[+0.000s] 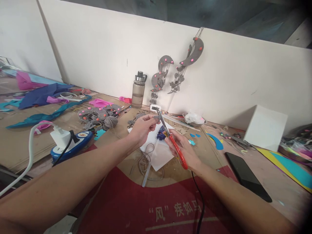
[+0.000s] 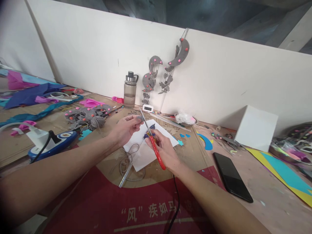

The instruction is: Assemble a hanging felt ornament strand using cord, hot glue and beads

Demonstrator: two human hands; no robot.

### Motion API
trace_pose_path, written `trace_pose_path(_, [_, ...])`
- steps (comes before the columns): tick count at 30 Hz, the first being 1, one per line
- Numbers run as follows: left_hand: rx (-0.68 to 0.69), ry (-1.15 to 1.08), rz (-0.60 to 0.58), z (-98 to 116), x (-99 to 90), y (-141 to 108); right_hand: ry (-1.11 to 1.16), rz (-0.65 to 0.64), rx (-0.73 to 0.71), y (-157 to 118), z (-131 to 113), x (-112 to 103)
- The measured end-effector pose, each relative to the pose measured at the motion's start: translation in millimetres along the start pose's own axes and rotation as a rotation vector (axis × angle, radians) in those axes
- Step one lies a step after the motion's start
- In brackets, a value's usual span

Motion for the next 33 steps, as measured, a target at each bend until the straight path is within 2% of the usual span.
trace_pose_path(8, [0.012,0.041,0.002,1,-2.4,2,0.008,0.024,-0.003,-1,-2,-2])
trace_pose_path(19, [0.002,0.108,-0.011,5,-3.6,4,0.008,-0.006,-0.006,-1,3,-2])
trace_pose_path(28, [0.014,0.05,0.002,11,-8.4,6,-0.065,0.035,-0.028,-1,-1,-5])
trace_pose_path(33, [0.034,0.077,-0.073,13,-3.5,6,-0.071,0.056,-0.032,0,-2,-7])
Point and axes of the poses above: each hand's wrist, its own y-axis towards the middle knuckle, its own x-axis out of the palm, z = x × y, the point moved 5 cm from there along y, towards the middle knuckle, and after that the axes turned 7 degrees about -y, right-handed, at the moved point
